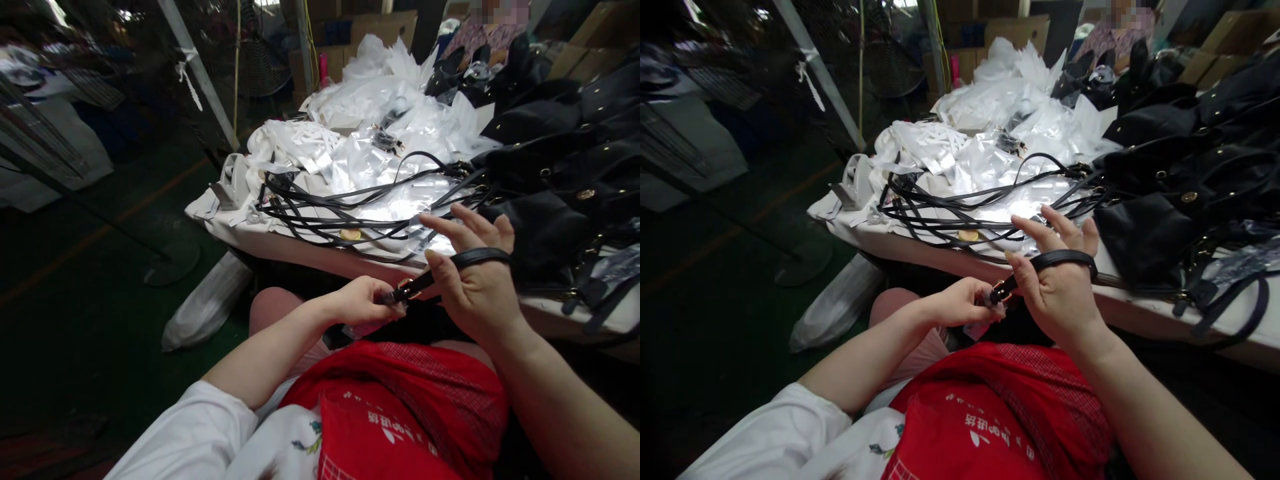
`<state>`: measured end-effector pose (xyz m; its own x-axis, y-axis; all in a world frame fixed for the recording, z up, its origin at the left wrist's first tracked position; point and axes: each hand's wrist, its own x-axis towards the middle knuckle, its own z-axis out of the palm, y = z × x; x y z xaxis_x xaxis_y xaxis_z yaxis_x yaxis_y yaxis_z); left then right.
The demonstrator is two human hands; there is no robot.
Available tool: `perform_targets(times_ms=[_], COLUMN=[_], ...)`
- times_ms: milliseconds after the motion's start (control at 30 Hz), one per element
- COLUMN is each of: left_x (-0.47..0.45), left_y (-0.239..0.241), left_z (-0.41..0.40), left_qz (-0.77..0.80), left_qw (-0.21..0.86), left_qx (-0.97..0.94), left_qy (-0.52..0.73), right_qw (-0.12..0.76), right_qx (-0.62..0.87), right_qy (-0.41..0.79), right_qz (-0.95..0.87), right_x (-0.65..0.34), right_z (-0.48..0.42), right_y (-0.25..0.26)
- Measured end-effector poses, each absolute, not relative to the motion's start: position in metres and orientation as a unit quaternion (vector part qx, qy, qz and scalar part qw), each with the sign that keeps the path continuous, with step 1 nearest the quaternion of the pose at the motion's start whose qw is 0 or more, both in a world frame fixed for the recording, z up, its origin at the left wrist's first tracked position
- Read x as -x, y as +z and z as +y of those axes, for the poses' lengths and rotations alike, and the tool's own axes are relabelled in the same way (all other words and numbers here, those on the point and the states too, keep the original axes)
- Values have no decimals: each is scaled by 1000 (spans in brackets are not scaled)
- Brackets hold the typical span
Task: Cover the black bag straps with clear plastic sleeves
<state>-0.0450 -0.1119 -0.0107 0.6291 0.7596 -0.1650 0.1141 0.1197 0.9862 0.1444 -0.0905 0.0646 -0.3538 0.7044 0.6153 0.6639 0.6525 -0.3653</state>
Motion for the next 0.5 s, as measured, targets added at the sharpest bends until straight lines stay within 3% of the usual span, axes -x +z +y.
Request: perform_targets(times_ms=[500], left_x=[61], left_y=[-5], left_z=[-129], left_qz=[319], left_qw=[724], left_qx=[-558], left_qy=[249], right_qw=[391], right_qx=[420], right_qy=[-9], right_qz=[-819], right_x=[-149], right_z=[-103], right_y=[46])
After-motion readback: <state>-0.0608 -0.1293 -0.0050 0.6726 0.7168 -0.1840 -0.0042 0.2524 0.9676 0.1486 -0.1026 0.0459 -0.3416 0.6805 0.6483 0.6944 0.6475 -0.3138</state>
